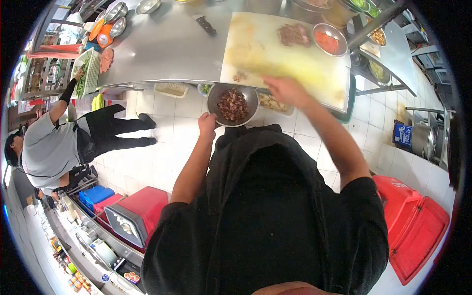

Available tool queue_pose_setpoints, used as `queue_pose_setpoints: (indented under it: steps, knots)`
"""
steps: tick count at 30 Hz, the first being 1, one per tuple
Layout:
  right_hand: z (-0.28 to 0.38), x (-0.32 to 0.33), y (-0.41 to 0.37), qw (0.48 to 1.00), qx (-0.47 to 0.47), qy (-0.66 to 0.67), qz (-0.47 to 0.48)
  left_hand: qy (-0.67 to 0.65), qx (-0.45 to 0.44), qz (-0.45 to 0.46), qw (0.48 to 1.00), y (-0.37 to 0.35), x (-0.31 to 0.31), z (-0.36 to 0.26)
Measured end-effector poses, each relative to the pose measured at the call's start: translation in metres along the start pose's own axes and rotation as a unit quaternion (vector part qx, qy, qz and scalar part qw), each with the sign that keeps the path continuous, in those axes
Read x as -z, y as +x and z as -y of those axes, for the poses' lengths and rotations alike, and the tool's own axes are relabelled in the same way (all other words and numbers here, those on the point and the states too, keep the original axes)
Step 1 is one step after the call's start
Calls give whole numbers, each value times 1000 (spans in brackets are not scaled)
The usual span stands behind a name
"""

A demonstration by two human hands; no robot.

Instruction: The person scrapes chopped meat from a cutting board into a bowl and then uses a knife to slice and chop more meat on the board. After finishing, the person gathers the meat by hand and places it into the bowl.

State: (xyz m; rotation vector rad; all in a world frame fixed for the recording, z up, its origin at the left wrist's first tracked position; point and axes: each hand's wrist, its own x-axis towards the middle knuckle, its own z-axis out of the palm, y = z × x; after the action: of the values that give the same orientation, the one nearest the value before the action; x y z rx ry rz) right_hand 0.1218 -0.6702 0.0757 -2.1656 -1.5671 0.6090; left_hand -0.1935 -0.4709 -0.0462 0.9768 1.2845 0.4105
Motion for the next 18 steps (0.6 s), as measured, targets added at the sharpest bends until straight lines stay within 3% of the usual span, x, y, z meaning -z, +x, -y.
queue_pose_setpoints:
  steps: [5,9,11,13,16,18]
  knots:
    - [70,-23,-39,998,21,39,48,-20,-6,-5,1000,-28,6,-19]
    - [49,-38,-47,969,-6,223,-111,-43,19,-5,999,-24,25,-13]
    - [31,-30,-54,919,-134,363,-79,-44,21,-8,999,-27,34,-15]
    - [20,2,-65,833,-256,490,-17,-32,21,-15,999,-34,42,-21]
    - [7,1,-94,754,-290,582,-97,-15,28,-24,999,-38,60,-28]
    - [2,5,-112,726,-330,596,-92,-9,29,-49,998,-38,80,-30]
